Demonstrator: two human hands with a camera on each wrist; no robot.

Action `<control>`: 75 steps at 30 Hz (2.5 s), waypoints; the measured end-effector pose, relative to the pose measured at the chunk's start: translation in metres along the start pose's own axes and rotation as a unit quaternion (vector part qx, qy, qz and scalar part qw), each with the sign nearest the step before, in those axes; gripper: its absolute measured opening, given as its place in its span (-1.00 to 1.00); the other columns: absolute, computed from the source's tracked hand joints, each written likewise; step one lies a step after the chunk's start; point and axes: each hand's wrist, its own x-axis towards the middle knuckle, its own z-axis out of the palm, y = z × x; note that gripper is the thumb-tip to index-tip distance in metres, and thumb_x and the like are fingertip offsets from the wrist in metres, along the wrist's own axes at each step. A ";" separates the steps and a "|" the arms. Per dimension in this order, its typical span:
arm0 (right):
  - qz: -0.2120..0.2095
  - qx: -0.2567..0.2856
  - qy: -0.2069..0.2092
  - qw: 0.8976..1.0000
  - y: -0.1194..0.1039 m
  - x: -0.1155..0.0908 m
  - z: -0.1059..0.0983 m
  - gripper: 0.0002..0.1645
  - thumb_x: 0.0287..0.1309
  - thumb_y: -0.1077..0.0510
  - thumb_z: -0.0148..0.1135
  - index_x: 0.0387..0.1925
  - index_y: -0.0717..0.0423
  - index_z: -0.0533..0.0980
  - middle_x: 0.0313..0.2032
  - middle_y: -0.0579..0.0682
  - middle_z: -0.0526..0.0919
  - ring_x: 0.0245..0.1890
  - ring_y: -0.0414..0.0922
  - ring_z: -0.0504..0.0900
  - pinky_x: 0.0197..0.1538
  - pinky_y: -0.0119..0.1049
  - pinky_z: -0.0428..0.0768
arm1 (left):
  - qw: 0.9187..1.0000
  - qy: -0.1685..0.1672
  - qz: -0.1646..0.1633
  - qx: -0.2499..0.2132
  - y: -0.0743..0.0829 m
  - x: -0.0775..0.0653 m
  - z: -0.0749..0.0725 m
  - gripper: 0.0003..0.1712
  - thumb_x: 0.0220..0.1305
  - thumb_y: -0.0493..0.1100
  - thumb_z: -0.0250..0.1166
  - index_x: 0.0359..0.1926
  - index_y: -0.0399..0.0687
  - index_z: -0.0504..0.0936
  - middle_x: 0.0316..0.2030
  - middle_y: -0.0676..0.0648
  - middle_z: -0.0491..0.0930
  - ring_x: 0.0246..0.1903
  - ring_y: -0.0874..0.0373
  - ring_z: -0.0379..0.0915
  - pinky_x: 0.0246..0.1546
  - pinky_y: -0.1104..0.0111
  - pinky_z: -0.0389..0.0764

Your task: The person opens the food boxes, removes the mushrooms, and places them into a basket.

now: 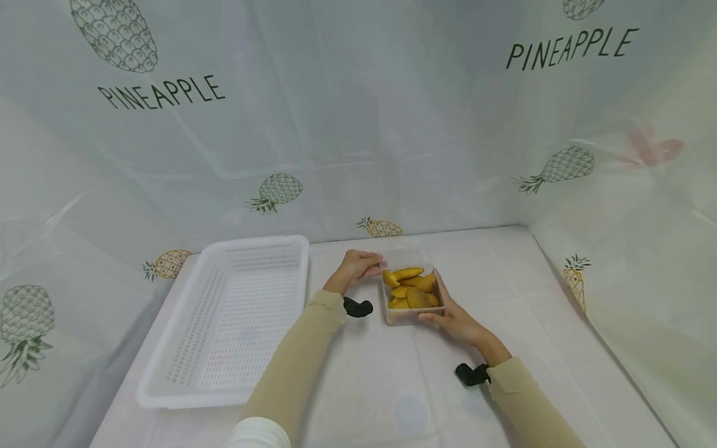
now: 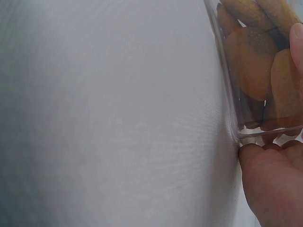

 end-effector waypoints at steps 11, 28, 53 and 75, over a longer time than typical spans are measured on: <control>-0.003 -0.001 -0.001 1.000 0.000 0.000 0.000 0.30 0.34 0.05 0.30 0.55 -0.21 -0.56 0.54 0.07 -0.55 0.51 0.12 -0.51 0.43 0.27 -0.37 | 0.999 0.030 -0.040 -0.002 0.005 -0.003 0.004 -0.63 0.30 -0.34 0.36 0.06 -0.49 0.61 -0.18 -0.27 0.72 -0.45 0.20 0.70 -0.12 0.38 0.66; 0.006 -0.007 0.002 1.000 -0.001 -0.002 0.000 0.31 0.32 0.03 0.31 0.54 -0.31 -0.56 0.53 0.07 -0.56 0.51 0.12 -0.52 0.43 0.27 -0.34 | 1.000 0.017 -0.007 -0.021 0.007 -0.006 0.001 -0.50 0.34 -0.23 0.35 0.24 -0.30 0.52 -0.07 -0.36 0.66 -0.31 0.01 0.73 -0.27 0.33 0.71; -0.009 -0.002 -0.002 1.000 0.002 0.001 -0.001 0.32 0.32 0.06 0.32 0.54 -0.27 -0.56 0.54 0.08 -0.54 0.51 0.11 -0.49 0.43 0.26 -0.37 | 0.956 -0.075 0.196 0.203 0.048 -0.046 -0.012 -0.37 0.38 -0.11 0.33 0.42 -0.01 0.41 0.27 -0.15 0.48 0.23 -0.04 0.43 0.18 0.18 0.52; 0.002 0.006 -0.001 1.000 -0.001 0.000 0.000 0.28 0.35 0.05 0.29 0.54 -0.31 -0.54 0.54 0.04 -0.55 0.51 0.13 -0.51 0.40 0.34 -0.37 | 0.827 -0.281 0.309 0.376 0.026 -0.031 0.017 -0.11 0.09 -0.39 0.50 0.44 -0.19 0.33 0.36 -0.16 0.39 0.32 -0.18 0.26 0.32 0.16 0.35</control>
